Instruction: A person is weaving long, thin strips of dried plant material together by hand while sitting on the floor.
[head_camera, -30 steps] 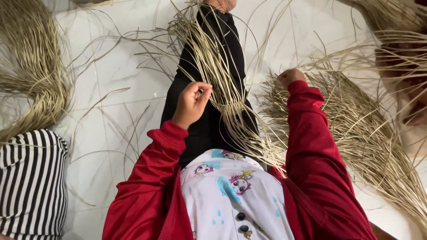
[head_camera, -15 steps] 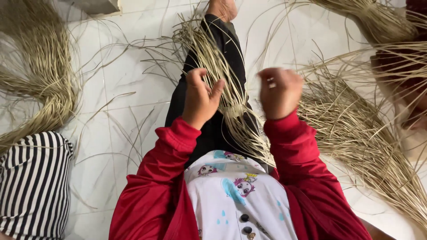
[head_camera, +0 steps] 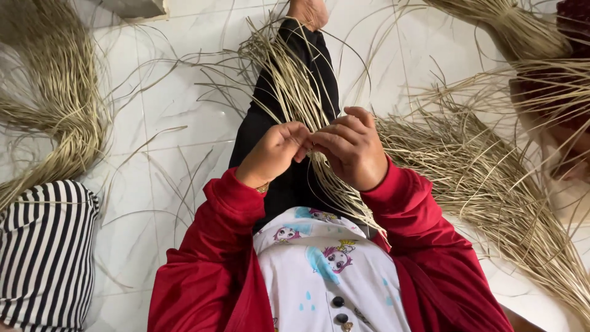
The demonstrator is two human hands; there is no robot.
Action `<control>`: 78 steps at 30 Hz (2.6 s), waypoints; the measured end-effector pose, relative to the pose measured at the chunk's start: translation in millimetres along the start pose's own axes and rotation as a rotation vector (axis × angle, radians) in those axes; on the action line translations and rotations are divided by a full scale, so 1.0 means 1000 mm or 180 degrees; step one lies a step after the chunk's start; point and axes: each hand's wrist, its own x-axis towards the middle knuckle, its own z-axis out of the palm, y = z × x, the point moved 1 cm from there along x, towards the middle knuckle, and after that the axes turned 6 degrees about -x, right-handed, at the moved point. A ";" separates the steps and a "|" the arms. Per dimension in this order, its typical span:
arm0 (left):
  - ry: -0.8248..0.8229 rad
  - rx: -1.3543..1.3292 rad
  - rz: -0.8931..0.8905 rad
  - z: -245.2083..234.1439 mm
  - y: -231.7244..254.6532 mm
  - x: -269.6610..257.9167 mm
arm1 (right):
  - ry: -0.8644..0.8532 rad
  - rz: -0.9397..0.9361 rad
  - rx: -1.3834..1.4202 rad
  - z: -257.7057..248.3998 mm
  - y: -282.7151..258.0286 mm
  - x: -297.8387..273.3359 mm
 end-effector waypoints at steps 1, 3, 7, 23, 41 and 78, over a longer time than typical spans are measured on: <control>-0.0106 -0.0494 -0.0194 0.001 0.005 -0.001 | 0.0140 -0.0062 -0.0156 0.001 0.000 -0.001; -0.0220 -0.0986 -0.0385 0.006 0.015 -0.005 | 0.0283 -0.0124 -0.0321 0.002 0.000 -0.002; -0.0302 -0.1848 -0.0268 0.023 0.018 -0.010 | 0.0367 0.0001 -0.0298 0.004 0.000 0.004; 0.0939 -0.3171 0.3088 -0.122 0.110 -0.082 | 0.0047 0.2374 -0.0792 0.044 0.222 -0.099; 0.0158 0.0950 0.1150 -0.013 0.029 0.038 | -0.0854 0.1477 0.0651 0.030 0.104 -0.012; 0.4072 -0.2248 0.0590 -0.193 -0.133 0.051 | -0.2024 0.1777 0.2692 -0.031 0.101 -0.091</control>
